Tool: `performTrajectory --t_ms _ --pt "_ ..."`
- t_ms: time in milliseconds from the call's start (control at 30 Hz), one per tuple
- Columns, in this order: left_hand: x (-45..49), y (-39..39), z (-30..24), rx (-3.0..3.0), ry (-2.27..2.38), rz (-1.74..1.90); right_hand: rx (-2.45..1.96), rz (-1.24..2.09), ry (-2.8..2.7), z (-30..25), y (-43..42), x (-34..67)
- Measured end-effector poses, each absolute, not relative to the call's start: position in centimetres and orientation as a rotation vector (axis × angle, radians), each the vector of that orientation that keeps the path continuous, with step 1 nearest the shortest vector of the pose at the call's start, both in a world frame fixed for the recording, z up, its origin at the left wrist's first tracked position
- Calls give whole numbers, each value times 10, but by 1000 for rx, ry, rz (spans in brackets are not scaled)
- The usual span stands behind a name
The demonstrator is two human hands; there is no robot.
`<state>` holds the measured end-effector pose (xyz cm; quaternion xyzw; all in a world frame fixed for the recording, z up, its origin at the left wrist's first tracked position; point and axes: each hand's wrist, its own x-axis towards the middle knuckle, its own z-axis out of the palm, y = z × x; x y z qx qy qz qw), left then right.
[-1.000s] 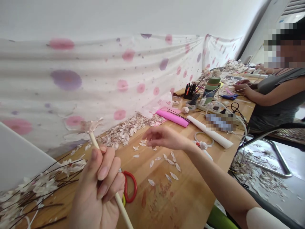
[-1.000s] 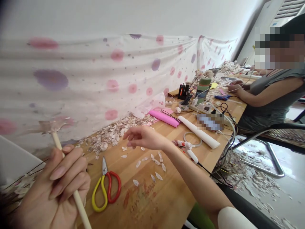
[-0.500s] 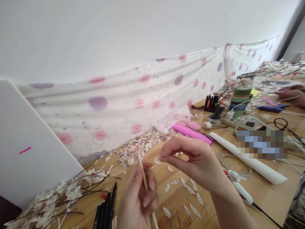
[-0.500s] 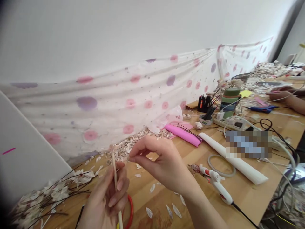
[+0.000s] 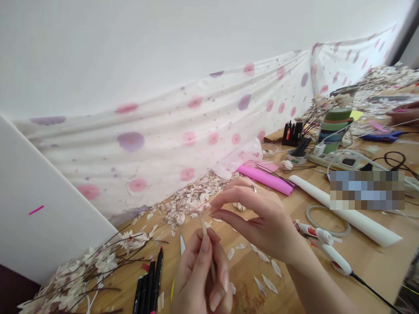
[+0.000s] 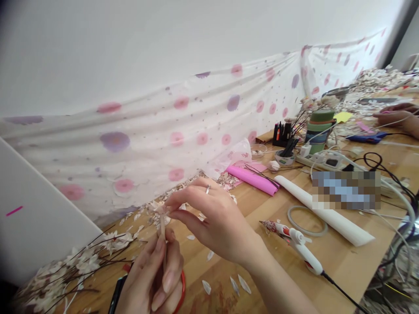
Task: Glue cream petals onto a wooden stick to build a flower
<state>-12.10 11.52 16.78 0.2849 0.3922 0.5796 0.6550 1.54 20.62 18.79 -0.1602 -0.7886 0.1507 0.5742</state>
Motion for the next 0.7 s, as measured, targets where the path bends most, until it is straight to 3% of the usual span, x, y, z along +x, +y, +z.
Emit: performTrajectory --t_ms 700 --pt "-116 116 174 595 936 1333 -494 161 -1891 185 203 18"
